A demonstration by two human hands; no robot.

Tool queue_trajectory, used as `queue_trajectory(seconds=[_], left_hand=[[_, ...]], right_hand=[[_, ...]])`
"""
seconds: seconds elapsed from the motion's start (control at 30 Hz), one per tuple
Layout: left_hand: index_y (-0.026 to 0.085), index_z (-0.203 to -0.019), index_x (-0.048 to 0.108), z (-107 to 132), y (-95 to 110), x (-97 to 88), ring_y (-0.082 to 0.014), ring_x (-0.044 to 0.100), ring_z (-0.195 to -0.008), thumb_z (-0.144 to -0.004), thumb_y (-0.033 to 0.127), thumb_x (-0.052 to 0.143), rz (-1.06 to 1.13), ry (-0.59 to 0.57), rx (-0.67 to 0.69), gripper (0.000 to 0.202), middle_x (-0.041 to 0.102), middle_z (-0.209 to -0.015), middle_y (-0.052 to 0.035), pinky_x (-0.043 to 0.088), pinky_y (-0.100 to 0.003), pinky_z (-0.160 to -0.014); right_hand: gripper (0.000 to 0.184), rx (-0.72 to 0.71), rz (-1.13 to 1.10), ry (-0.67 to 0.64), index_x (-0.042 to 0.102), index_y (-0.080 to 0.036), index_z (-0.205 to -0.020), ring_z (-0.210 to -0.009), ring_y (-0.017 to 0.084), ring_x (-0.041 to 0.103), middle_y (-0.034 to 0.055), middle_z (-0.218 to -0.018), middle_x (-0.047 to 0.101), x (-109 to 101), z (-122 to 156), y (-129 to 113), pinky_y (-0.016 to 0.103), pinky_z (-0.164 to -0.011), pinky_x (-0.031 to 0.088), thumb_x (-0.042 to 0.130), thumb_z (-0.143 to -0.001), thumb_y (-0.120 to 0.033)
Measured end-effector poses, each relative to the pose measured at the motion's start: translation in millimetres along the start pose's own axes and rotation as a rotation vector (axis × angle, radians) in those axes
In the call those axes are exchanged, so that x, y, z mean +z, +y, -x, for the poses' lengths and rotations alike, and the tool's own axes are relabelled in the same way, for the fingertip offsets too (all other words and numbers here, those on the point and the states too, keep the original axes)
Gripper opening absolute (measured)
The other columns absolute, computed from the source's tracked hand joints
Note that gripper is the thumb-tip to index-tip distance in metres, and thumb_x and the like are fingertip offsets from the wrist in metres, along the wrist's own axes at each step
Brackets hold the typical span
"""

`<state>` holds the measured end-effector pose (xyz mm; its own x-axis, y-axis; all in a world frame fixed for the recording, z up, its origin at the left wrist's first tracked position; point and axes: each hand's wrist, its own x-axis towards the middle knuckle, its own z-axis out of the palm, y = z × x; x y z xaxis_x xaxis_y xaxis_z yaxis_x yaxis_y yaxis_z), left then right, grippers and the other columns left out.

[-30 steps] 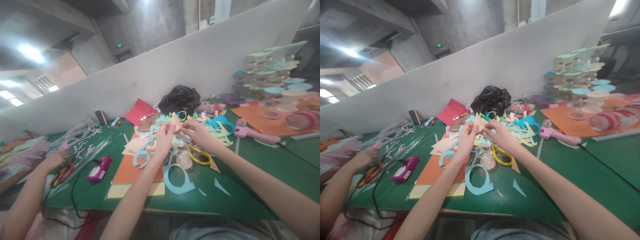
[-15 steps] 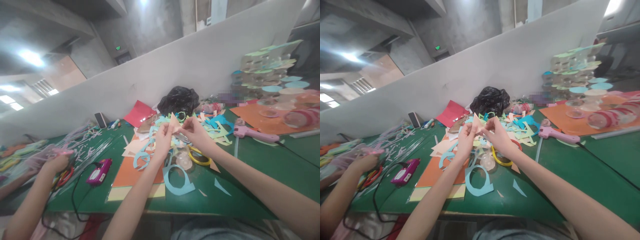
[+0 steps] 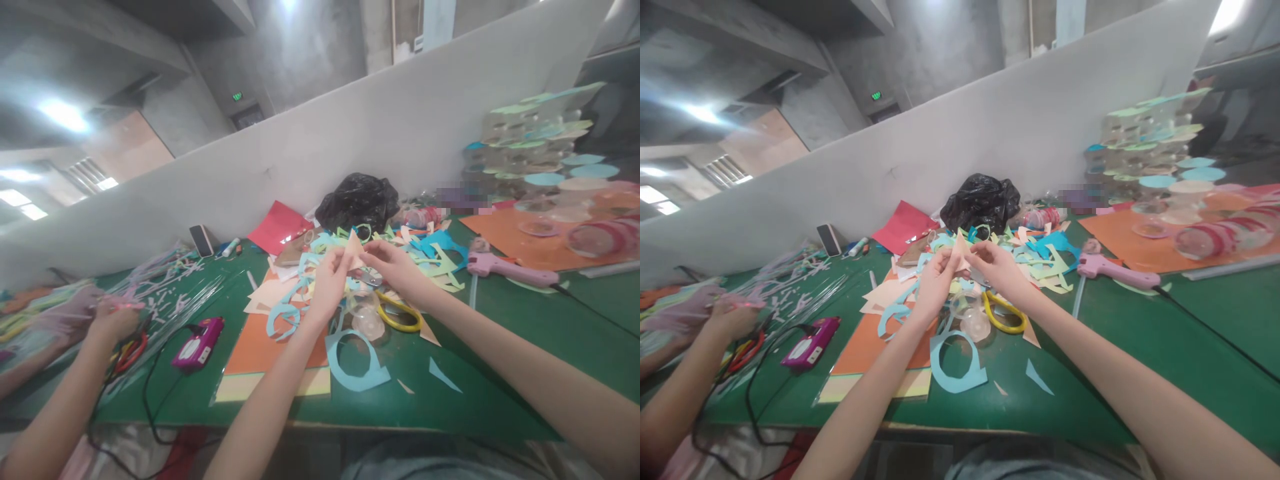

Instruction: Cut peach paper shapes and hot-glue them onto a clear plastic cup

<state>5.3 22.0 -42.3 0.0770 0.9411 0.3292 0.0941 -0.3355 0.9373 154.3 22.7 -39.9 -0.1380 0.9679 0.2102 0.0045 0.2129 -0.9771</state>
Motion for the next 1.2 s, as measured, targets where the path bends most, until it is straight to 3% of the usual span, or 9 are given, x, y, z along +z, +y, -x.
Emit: queue_trajectory(seconds=[0.17,0.37,0.6,0.83,1.07,1.2], left_hand=[[0.018,-0.096,0.063,3,1,3.5,-0.0127,0.064,-0.07,-0.087,0.05,0.06,0.02,-0.125,-0.023,0.034,0.069,-0.095,-0.0048,0.057,-0.029,-0.07],[0.02,-0.099,0.064,3,3,1.8,-0.0134,0.064,-0.076,-0.09,0.047,0.055,-0.046,-0.174,0.018,0.03,0.067,-0.097,-0.0036,0.056,-0.028,-0.075],[0.02,-0.101,0.063,3,5,1.4,-0.0151,0.064,-0.082,-0.092,0.045,0.053,-0.024,-0.193,0.028,0.028,0.066,-0.093,-0.0038,0.055,-0.029,-0.077],[0.02,-0.099,0.062,2,3,0.7,-0.0153,0.062,-0.085,-0.092,0.044,0.053,-0.062,-0.189,0.023,0.026,0.064,-0.095,-0.0032,0.053,-0.027,-0.074],[0.02,-0.1,0.062,6,7,2.3,-0.015,0.059,-0.083,-0.094,0.038,0.05,-0.235,-0.175,0.078,0.022,0.065,-0.091,-0.0018,0.047,-0.026,-0.076],[0.019,-0.091,0.063,7,9,0.9,-0.0153,0.058,-0.083,-0.094,0.039,0.05,-0.358,-0.127,0.091,0.025,0.066,-0.088,-0.0019,0.044,-0.026,-0.077]], right_hand=[[0.027,-0.106,-0.025,0.003,0.061,-0.023,-0.085,-0.075,0.016,0.055,0.0,-0.08,0.061,-4,-2,4,0.029,-0.069,0.044,0.057,-0.084,-0.05],[0.031,-0.083,-0.053,0.038,0.05,-0.023,-0.069,-0.067,0.014,0.048,-0.0018,-0.069,0.051,-5,-1,0,0.029,-0.064,0.04,0.06,-0.082,-0.049],[0.026,-0.069,-0.094,0.008,0.06,-0.021,-0.079,-0.071,0.015,0.05,-0.0008,-0.075,0.056,-5,1,-4,0.029,-0.066,0.04,0.06,-0.083,-0.047],[0.038,0.019,-0.142,0.008,0.06,-0.022,-0.082,-0.061,0.012,0.047,-0.0023,-0.069,0.054,-4,0,-2,0.025,-0.051,0.036,0.058,-0.083,-0.06],[0.036,0.053,-0.131,0.089,0.06,-0.022,-0.084,-0.065,0.013,0.051,-0.0014,-0.074,0.058,-4,4,-9,0.023,-0.052,0.037,0.061,-0.082,-0.058],[0.037,0.027,-0.08,0.11,0.062,-0.022,-0.087,-0.064,0.013,0.052,-0.0002,-0.077,0.062,-5,4,-11,0.026,-0.056,0.041,0.058,-0.083,-0.059]])
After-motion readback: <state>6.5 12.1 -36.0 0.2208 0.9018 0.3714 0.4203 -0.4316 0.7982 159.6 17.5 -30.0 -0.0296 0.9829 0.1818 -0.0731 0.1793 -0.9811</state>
